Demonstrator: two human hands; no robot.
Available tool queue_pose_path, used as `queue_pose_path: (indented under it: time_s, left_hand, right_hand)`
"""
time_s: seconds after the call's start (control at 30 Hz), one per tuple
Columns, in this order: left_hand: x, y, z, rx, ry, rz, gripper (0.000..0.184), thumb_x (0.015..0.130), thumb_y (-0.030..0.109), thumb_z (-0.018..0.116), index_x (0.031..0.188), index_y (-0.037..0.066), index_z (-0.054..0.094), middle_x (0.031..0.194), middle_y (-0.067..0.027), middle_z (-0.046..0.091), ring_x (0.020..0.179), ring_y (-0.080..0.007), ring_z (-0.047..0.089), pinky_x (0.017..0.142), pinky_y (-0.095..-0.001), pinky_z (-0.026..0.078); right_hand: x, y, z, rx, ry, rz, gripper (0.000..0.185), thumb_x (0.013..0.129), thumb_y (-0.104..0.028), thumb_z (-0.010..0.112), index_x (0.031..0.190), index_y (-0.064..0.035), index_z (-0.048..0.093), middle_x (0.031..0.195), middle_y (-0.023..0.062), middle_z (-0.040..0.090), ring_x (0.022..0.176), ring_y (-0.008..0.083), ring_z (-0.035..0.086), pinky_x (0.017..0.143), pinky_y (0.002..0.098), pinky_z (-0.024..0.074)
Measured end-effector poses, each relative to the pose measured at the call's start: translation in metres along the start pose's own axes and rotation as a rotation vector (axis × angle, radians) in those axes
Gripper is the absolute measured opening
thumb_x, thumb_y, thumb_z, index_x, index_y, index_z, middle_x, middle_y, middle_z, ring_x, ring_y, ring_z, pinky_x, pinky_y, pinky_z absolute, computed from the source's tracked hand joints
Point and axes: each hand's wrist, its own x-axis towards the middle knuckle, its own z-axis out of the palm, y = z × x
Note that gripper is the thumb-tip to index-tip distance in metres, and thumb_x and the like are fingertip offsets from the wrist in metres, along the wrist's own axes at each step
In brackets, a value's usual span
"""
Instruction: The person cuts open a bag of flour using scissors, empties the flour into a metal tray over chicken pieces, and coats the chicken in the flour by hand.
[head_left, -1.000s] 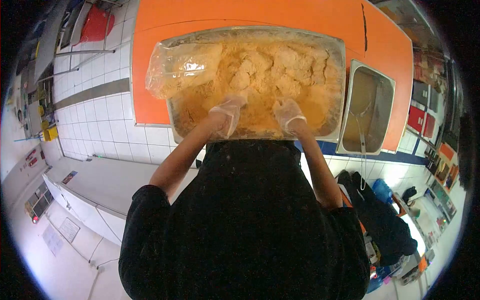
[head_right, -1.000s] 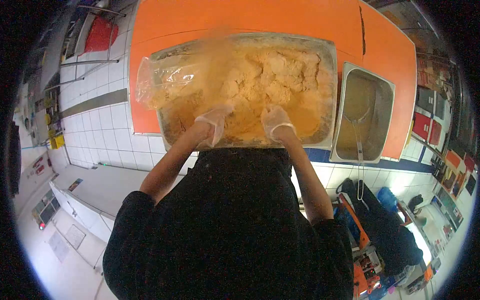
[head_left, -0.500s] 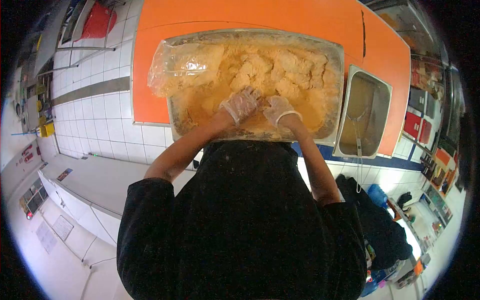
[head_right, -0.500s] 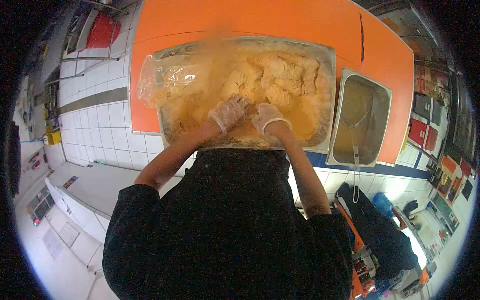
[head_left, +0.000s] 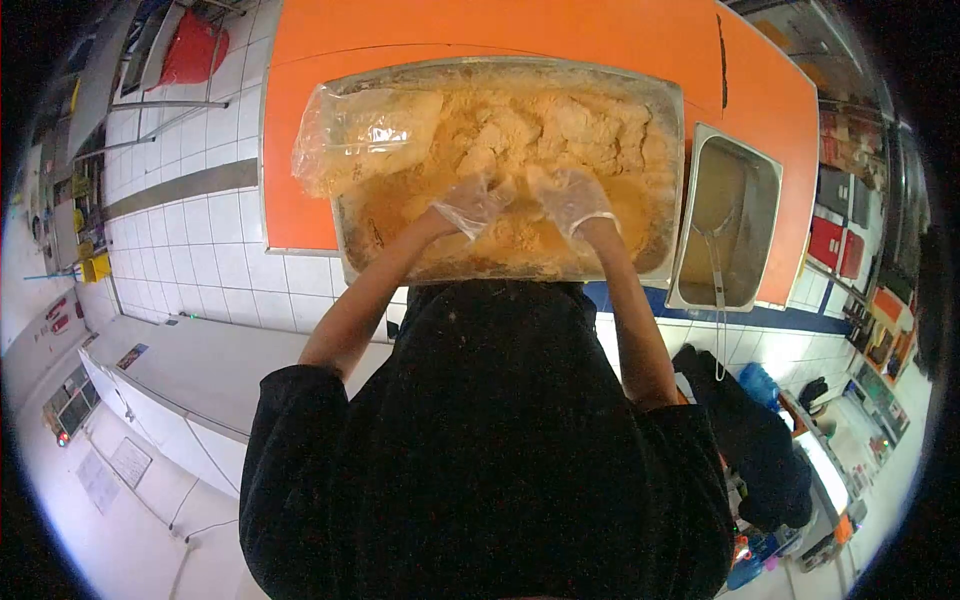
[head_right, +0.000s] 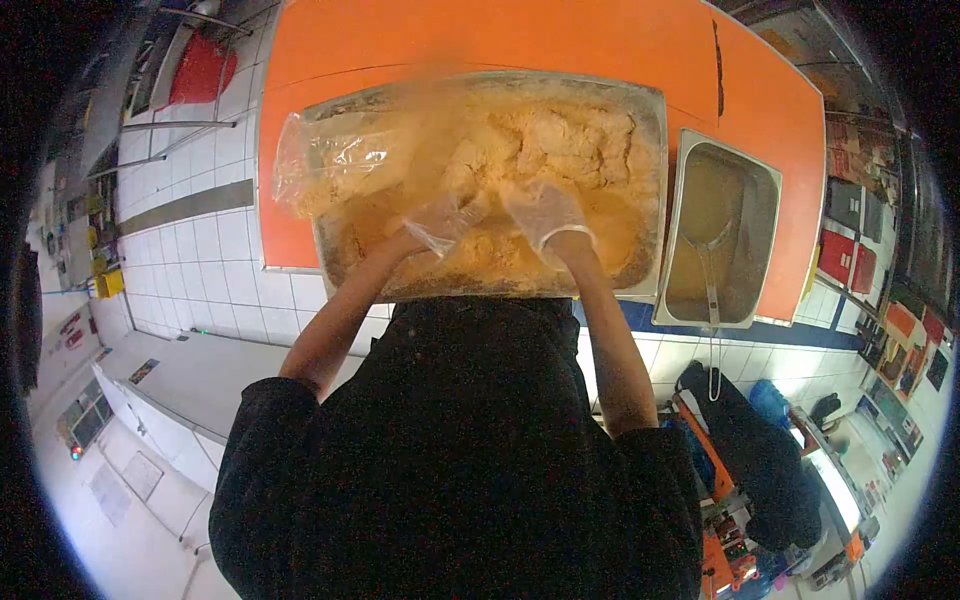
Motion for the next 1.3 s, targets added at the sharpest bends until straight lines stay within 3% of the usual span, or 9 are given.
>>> queue_pose_path:
  time_s: [0.17,0.47,0.6,0.67,0.73,0.77,0.83,1.07,1.3]
  left_hand:
    - [-0.023,-0.102,0.063,0.464,0.223,0.434,0.030,0.094,0.027,0.032,0.110,0.007,0.047,0.114,-0.0105,0.051,0.103,-0.0211,0.049,0.084,-0.0358,0.042]
    - [-0.016,-0.028,0.063,-1.052,-0.119,-0.227,0.030,0.091,0.034,0.044,0.087,0.007,0.055,0.076,-0.0060,0.057,0.061,-0.0183,0.051,0.057,-0.0349,0.041]
    - [0.011,-0.053,0.086,-1.491,0.011,-0.538,0.026,0.090,0.030,0.049,0.098,0.007,0.057,0.091,-0.0021,0.059,0.079,-0.0147,0.054,0.068,-0.0344,0.046]
    - [0.008,0.014,0.018,-0.777,-0.022,-0.399,0.030,0.088,0.033,0.050,0.097,0.006,0.056,0.090,-0.0028,0.061,0.079,-0.0189,0.057,0.069,-0.0369,0.046]
    - [0.006,0.020,0.004,-0.436,0.045,-0.160,0.032,0.087,0.034,0.050,0.099,0.005,0.056,0.092,-0.0067,0.061,0.083,-0.0224,0.058,0.071,-0.0381,0.047]
    - [0.007,0.020,-0.001,-0.087,0.113,0.082,0.034,0.086,0.035,0.049,0.100,0.005,0.056,0.093,-0.0107,0.062,0.087,-0.0259,0.059,0.073,-0.0394,0.047]
    - [0.004,0.019,-0.006,0.110,0.268,0.054,0.029,0.082,0.029,0.051,0.097,0.004,0.054,0.085,-0.0112,0.059,0.078,-0.0270,0.057,0.068,-0.0398,0.046]
    - [-0.049,0.006,-0.024,0.472,0.071,-0.483,0.033,0.078,0.022,0.051,0.102,0.001,0.057,0.099,-0.0221,0.060,0.093,-0.0364,0.058,0.079,-0.0440,0.047]
    - [-0.064,-0.054,0.004,0.508,0.130,-0.218,0.036,0.077,0.031,0.054,0.092,-0.001,0.061,0.095,-0.0208,0.061,0.091,-0.0364,0.058,0.080,-0.0440,0.046]
  right_hand:
    - [-0.015,-0.029,-0.031,-0.135,0.149,0.505,0.027,0.080,-0.024,0.053,0.100,-0.0073,0.058,0.085,0.0194,0.060,0.084,0.0403,0.057,0.074,0.0424,0.0462]
    - [-0.019,0.026,0.045,-0.472,-0.413,-0.328,0.021,0.075,-0.013,0.049,0.078,0.0018,0.064,0.075,0.0223,0.061,0.080,0.0360,0.060,0.070,0.0422,0.0474]
    - [-0.022,0.019,0.000,-0.575,-0.334,-0.349,0.023,0.078,-0.014,0.049,0.092,-0.0002,0.060,0.088,0.0184,0.059,0.085,0.0324,0.058,0.074,0.0377,0.0467]
    - [-0.030,-0.001,-0.031,-0.468,-0.175,-0.186,0.029,0.080,-0.017,0.050,0.105,-0.0022,0.055,0.100,0.0147,0.059,0.091,0.0285,0.057,0.077,0.0341,0.0462]
    - [-0.012,-0.026,-0.049,0.008,-0.024,0.519,0.036,0.081,-0.020,0.051,0.112,-0.0020,0.052,0.113,0.0156,0.055,0.097,0.0291,0.056,0.078,0.0375,0.0467]
    - [-0.003,-0.010,-0.039,0.008,-0.021,0.518,0.036,0.081,-0.020,0.051,0.112,-0.0020,0.052,0.113,0.0156,0.055,0.097,0.0291,0.056,0.078,0.0375,0.0467]
    - [0.011,0.031,-0.008,-0.773,0.159,-0.233,0.038,0.083,-0.022,0.051,0.115,-0.0020,0.049,0.118,0.0170,0.053,0.094,0.0326,0.058,0.075,0.0415,0.0484]
    - [0.005,-0.002,-0.010,-0.614,0.074,-0.030,0.029,0.078,-0.016,0.051,0.104,-0.0028,0.054,0.099,0.0187,0.060,0.091,0.0320,0.061,0.072,0.0416,0.0508]
    - [0.009,-0.034,-0.073,-0.311,-0.132,0.167,0.027,0.077,-0.018,0.052,0.096,0.0006,0.056,0.093,0.0201,0.061,0.090,0.0338,0.060,0.076,0.0412,0.0480]
